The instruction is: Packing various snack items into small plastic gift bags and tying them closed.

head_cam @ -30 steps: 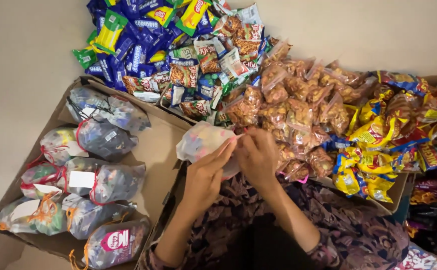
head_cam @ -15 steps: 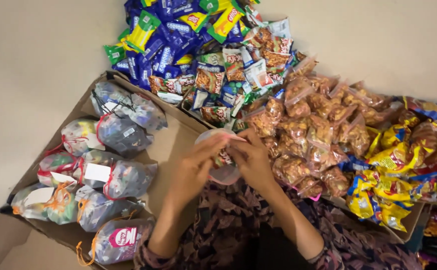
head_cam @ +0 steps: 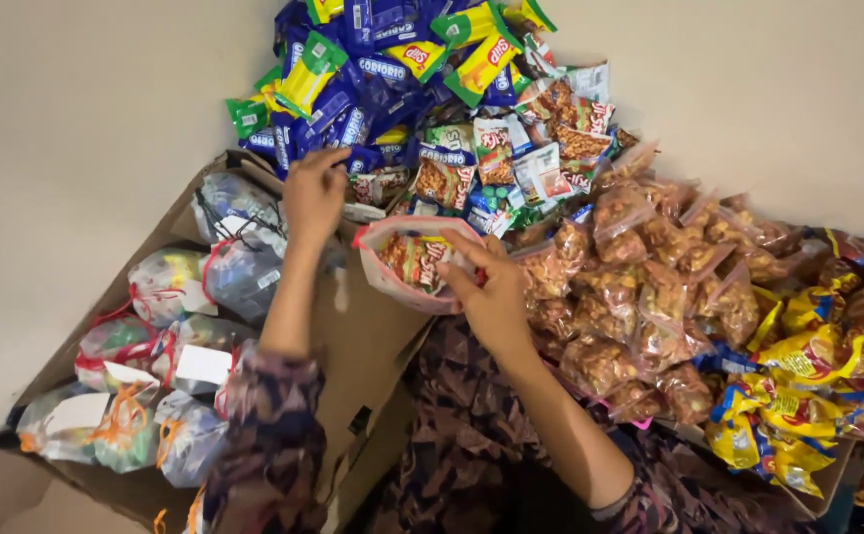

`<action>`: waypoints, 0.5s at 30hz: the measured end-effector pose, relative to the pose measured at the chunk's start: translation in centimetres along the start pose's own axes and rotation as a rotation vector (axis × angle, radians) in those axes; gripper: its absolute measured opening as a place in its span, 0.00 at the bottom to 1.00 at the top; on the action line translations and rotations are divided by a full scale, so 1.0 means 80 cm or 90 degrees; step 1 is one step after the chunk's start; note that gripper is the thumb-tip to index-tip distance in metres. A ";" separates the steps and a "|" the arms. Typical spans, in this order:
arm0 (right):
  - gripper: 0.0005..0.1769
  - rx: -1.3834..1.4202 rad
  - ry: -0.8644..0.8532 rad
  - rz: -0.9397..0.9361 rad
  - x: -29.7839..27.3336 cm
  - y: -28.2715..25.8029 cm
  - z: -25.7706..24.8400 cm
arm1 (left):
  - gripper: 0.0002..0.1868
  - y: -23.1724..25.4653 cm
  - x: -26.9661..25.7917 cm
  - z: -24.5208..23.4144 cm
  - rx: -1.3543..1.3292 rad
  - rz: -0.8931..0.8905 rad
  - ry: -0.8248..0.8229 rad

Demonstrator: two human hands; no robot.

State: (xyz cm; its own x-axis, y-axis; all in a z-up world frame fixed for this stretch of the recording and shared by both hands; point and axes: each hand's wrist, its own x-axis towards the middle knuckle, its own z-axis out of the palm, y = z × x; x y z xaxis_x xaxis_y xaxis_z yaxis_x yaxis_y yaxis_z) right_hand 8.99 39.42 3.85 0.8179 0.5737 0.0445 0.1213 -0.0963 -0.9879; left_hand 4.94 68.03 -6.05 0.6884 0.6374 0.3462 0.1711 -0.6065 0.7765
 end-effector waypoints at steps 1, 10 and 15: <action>0.23 0.009 0.007 0.017 0.005 -0.019 0.005 | 0.12 -0.029 0.012 0.018 0.118 0.006 -0.028; 0.24 0.022 0.023 0.035 0.050 0.004 0.037 | 0.19 -0.065 0.058 0.075 0.465 0.026 -0.099; 0.25 -0.027 0.029 0.028 0.052 -0.001 0.037 | 0.12 -0.059 0.062 0.066 0.512 0.062 -0.083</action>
State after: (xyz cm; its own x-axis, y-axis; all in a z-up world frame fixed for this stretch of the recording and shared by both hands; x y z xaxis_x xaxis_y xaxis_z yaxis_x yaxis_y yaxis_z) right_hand 10.71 44.20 3.64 0.8478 0.5302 0.0090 0.1081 -0.1560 -0.9818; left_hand 11.28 71.51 -10.79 0.7941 0.5337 0.2908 0.5251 -0.8434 0.1139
